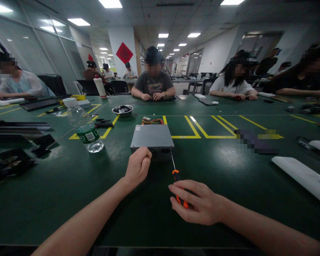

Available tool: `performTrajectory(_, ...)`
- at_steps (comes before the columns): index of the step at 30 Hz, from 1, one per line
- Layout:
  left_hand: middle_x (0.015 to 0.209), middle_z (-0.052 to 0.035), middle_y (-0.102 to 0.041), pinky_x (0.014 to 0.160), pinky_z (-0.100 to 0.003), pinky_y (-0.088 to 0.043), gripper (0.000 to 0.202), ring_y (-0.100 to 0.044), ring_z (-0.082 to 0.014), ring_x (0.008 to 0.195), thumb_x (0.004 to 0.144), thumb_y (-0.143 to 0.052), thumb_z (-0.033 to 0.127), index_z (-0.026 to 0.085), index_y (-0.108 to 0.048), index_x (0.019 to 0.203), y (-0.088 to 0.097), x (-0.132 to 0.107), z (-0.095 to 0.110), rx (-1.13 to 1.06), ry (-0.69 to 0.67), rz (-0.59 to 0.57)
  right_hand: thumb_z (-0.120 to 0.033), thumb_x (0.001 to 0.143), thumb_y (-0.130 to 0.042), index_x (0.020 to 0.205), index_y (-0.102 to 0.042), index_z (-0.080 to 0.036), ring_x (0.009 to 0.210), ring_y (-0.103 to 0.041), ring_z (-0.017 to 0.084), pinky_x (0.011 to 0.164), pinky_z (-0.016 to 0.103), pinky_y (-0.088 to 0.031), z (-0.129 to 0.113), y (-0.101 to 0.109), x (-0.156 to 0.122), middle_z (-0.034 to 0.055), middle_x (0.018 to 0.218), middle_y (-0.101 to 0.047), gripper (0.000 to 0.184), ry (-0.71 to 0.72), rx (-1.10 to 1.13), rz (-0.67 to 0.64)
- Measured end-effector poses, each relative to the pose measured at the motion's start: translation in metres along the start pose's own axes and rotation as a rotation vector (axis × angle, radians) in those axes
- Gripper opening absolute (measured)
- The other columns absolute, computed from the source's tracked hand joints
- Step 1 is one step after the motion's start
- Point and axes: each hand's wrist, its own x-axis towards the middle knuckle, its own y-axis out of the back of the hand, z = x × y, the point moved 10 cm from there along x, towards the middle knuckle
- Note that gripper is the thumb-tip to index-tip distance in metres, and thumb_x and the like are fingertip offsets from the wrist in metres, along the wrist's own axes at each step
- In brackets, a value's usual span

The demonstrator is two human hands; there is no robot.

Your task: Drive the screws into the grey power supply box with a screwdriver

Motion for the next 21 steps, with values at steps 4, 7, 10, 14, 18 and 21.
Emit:
performTrajectory(4, 0.067, 0.0011, -0.042, 0.060, -0.025, -0.037, 0.023, -0.043, -0.0107, 0.065, 0.083, -0.031, 0.011, 0.018, -0.042, 0.064, 0.003, 0.000, 0.007, 0.032, -0.082, 0.033, -0.015, 0.075, -0.058, 0.090, -0.060, -0.015, 0.096, -0.059, 0.022, 0.071, 0.030, -0.053, -0.005, 0.007, 0.006, 0.0129, 0.093, -0.066, 0.016, 0.015, -0.125, 0.036)
performTrajectory(7, 0.083, -0.0029, -0.052, 0.067, -0.026, -0.041, 0.027, -0.049, -0.0111, 0.075, 0.085, -0.031, 0.010, 0.018, -0.042, 0.061, 0.008, -0.001, 0.009, 0.084, -0.150, 0.096, -0.014, 0.072, -0.062, 0.092, -0.058, -0.016, 0.093, -0.059, 0.021, 0.070, 0.028, -0.053, -0.003, 0.013, 0.008, 0.0118, 0.095, -0.066, 0.021, -0.016, -0.191, 0.060)
performTrajectory(10, 0.107, -0.0058, -0.057, 0.082, -0.032, -0.043, 0.022, -0.053, -0.0142, 0.094, 0.086, -0.034, 0.011, 0.018, -0.050, 0.072, 0.006, 0.000, 0.012, 0.210, -0.239, 0.090, -0.015, 0.068, -0.068, 0.089, -0.057, -0.019, 0.085, -0.060, 0.018, 0.064, 0.025, -0.053, 0.004, 0.025, 0.008, 0.0097, 0.091, -0.066, 0.024, -0.083, -0.274, 0.137)
performTrajectory(14, 0.129, -0.0099, -0.048, 0.101, -0.040, -0.032, 0.036, -0.044, -0.0184, 0.118, 0.086, -0.037, 0.016, 0.016, -0.042, 0.122, -0.015, 0.004, 0.005, 0.462, -0.258, -0.067, -0.022, 0.071, -0.068, 0.086, -0.056, -0.019, 0.082, -0.059, 0.017, 0.064, 0.026, -0.053, 0.008, 0.027, 0.006, 0.0088, 0.090, -0.063, 0.019, -0.115, -0.333, 0.134)
performTrajectory(18, 0.132, -0.0090, -0.047, 0.101, -0.040, -0.031, 0.040, -0.041, -0.0201, 0.122, 0.086, -0.038, 0.018, 0.016, -0.041, 0.126, -0.027, 0.005, 0.002, 0.593, -0.261, -0.153, -0.024, 0.079, -0.054, 0.088, -0.053, -0.017, 0.090, -0.057, 0.021, 0.067, 0.034, -0.054, 0.015, 0.023, -0.001, 0.0126, 0.097, -0.058, 0.012, -0.186, -0.291, 0.116)
performTrajectory(21, 0.130, -0.0078, -0.050, 0.101, -0.040, -0.033, 0.037, -0.042, -0.0201, 0.121, 0.086, -0.038, 0.017, 0.016, -0.046, 0.122, -0.028, 0.005, 0.002, 0.609, -0.242, -0.157, -0.011, 0.075, -0.054, 0.089, -0.052, -0.014, 0.103, -0.054, 0.024, 0.073, 0.035, -0.054, 0.018, 0.017, -0.004, 0.0163, 0.109, -0.054, 0.014, -0.191, -0.256, 0.086)
